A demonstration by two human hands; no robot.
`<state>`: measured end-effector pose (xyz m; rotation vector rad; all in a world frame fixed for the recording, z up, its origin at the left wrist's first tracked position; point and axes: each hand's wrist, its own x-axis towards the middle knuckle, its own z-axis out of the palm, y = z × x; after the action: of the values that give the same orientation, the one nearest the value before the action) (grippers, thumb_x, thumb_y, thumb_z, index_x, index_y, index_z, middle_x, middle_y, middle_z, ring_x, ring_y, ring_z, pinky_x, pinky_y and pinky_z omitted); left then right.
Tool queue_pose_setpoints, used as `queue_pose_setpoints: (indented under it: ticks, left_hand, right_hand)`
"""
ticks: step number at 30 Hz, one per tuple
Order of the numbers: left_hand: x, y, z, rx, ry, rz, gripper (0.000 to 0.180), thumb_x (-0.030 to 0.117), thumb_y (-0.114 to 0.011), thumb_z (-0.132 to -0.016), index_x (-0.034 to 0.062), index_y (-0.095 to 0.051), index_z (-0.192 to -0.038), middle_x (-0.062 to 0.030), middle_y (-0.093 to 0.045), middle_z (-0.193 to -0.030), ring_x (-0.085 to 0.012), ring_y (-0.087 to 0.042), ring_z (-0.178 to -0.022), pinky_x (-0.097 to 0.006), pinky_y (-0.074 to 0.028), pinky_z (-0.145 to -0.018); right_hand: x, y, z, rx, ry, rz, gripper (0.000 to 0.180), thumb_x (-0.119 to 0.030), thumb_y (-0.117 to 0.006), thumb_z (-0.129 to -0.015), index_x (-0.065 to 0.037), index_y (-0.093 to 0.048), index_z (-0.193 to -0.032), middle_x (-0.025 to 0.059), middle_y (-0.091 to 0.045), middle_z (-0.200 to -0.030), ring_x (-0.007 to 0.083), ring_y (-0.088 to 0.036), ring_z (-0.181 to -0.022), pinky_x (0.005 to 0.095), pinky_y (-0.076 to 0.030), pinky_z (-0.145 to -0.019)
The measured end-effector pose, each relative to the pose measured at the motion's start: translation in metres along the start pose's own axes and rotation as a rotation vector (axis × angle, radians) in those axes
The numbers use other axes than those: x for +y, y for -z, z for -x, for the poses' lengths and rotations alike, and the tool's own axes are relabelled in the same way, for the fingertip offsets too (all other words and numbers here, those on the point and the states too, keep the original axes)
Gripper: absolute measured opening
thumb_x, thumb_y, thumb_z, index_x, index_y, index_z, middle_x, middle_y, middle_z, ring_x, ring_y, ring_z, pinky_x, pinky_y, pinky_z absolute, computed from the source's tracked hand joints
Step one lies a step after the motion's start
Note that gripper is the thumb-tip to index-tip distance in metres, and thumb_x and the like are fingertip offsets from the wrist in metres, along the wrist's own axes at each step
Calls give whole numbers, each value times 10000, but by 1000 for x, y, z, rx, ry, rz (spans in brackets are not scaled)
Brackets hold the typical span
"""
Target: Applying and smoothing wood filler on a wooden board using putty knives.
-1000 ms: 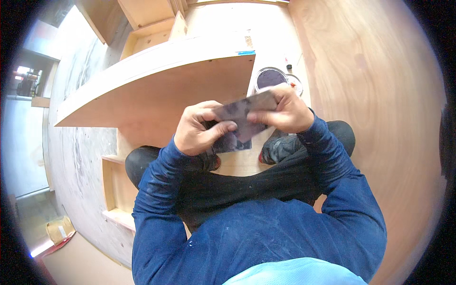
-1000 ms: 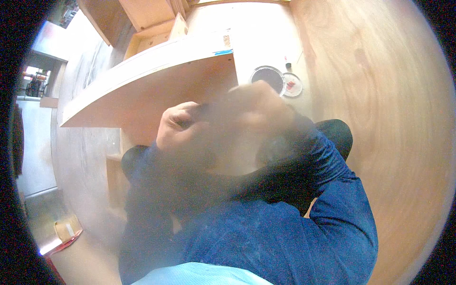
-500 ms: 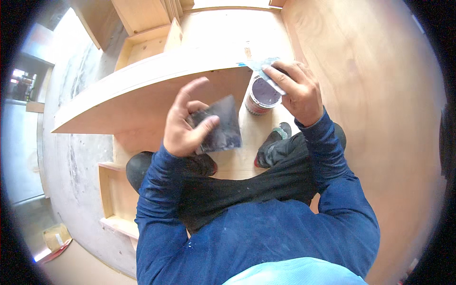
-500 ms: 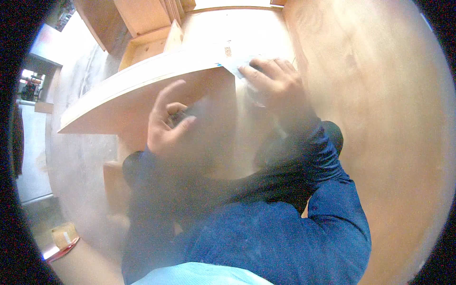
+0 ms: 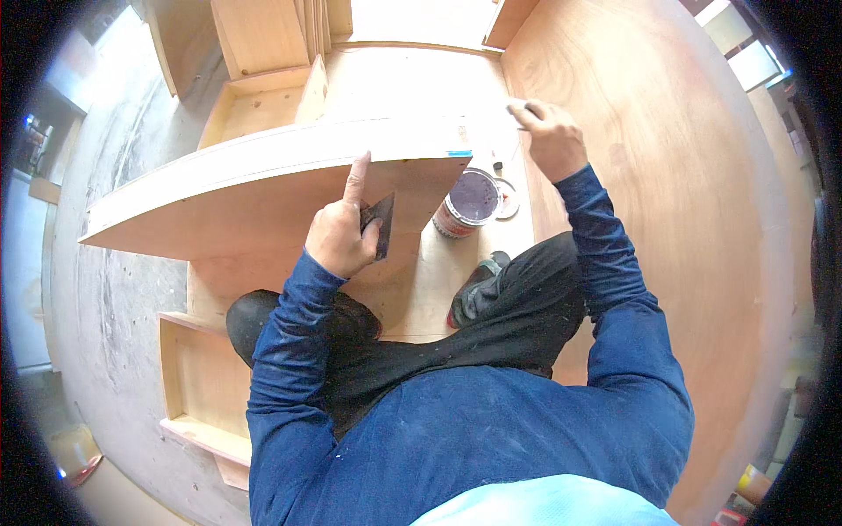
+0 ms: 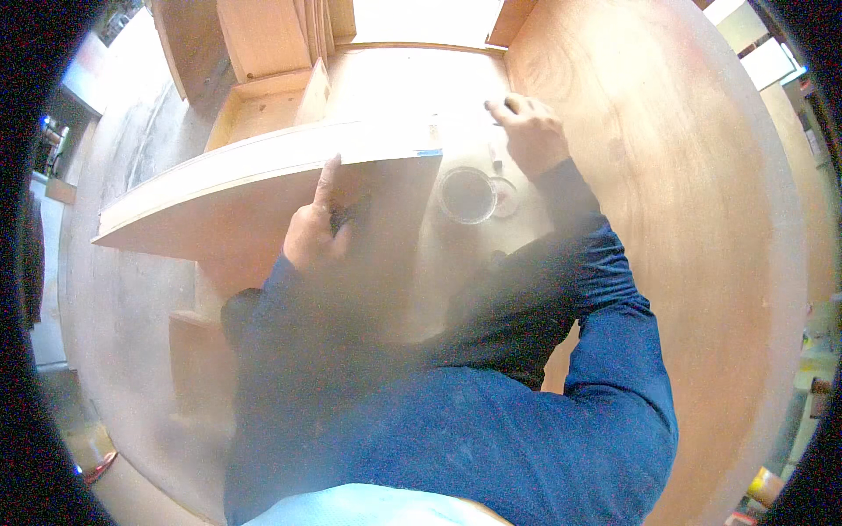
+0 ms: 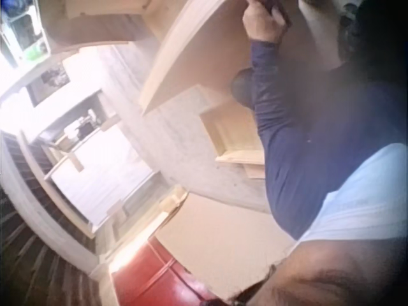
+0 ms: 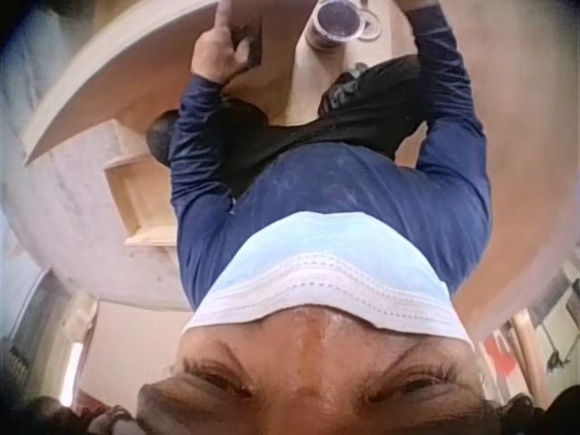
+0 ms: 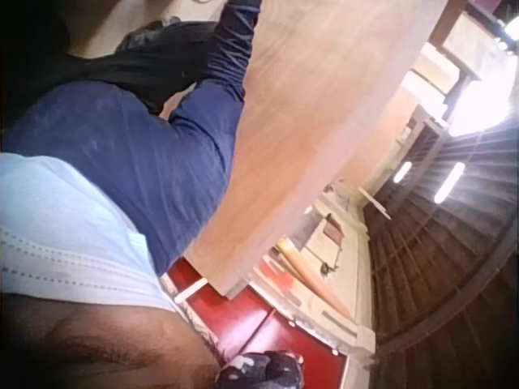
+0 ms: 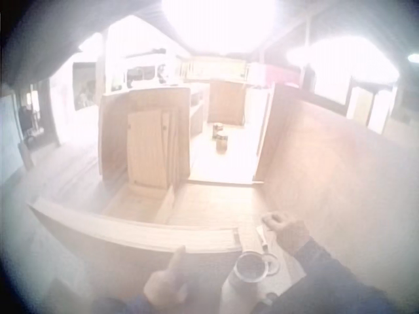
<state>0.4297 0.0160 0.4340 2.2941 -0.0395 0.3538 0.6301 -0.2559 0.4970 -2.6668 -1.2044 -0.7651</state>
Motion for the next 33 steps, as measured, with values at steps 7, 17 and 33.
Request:
queue_pose_setpoints:
  ticks: [7, 17, 33]
  left_hand:
    - [0, 0, 0, -44, 43, -60, 928, 41, -610, -755, 74, -88, -1522, -229, -635, -697, -435, -624, -652, -507, -511, -625]
    - [-8, 3, 3, -2, -19, 178, 908, 21, -652, -751, 79, -163, -1515, -218, -661, -779, -410, -671, -764, -424, -535, -701]
    - [-21, -41, 63, -185, 454, 736, 647, -4, -633, -744, 30, -328, -1314, -142, -601, -1019, -179, -623, -849, -272, -498, -744]
  right_hand:
    - [-80, 29, 21, 109, 606, -195, 288, -49, -610, -830, -132, -699, -1091, 101, -681, -1024, 269, -655, -972, 359, -522, -819]
    - [64, -118, 65, 11, -962, -811, 290, -155, -690, -824, 26, -666, -1050, 151, -709, -899, 192, -667, -810, 312, -507, -755]
    - [43, -164, 57, -504, -648, -645, 398, -240, -618, -765, 25, -668, -1057, 235, -694, -948, 316, -684, -940, 378, -524, -846]
